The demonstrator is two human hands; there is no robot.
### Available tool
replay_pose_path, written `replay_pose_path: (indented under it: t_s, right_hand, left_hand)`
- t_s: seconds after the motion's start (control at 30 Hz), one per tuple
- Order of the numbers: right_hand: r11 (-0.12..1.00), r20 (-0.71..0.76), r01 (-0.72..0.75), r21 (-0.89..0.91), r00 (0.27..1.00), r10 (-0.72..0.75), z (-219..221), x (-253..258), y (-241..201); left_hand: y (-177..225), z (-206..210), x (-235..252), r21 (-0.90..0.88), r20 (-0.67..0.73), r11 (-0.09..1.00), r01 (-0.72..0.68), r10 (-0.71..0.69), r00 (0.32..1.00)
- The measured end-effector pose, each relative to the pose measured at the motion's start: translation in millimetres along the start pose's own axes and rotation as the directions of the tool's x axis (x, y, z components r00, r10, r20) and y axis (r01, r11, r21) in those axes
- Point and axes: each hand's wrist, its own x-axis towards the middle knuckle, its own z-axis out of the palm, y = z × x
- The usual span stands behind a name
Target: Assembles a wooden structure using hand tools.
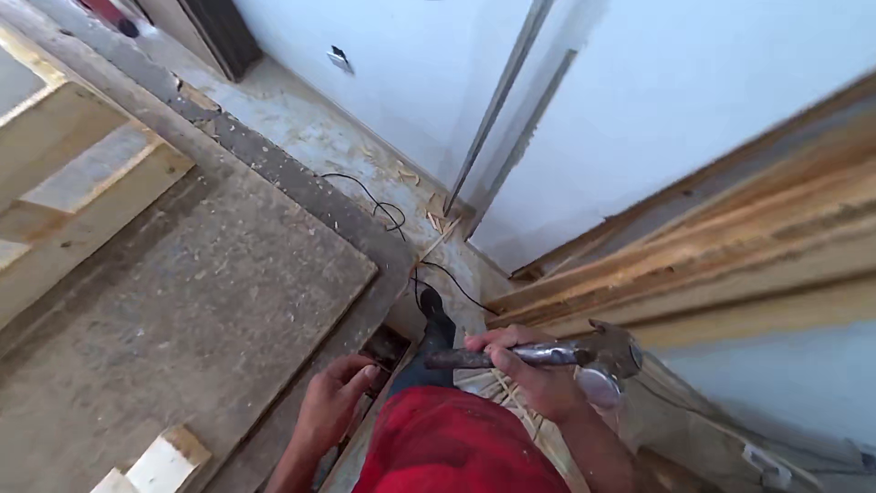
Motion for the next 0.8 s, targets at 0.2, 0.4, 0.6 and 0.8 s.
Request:
replay_pose_path:
  t_s: [0.2,0.4,0.6,0.8]
  right_hand:
    - [0.971,-0.165,-0.199,-0.133,0.970,0.177,-40.3,168.8,-3.6]
    - [0.774,-0.038,-0.482,-0.410,0.857,0.514,-49.0,330.0,-8.0]
    - [0.546,0.002,-0.598,-0.586,0.673,0.740,-56.1,498.5,80.3]
    - [0.249,-0.033,-0.430,-0.868,0.550,0.835,-46.3,651.9,140.2]
  left_hand:
    - [49.4,-23.2,127.9,0.251,0.055,0.957,0.144,-0.162,0.985]
    - [110.3,-52.4,190.2,0.179,-0.089,0.964,0.197,-0.183,0.979]
    - [86.1,-62.0,182.7,0.001,-0.273,0.866,0.500,-0.481,0.833]
    - [132.5,-13.6,158.0,-0.434,-0.472,0.677,0.595,-0.733,0.490]
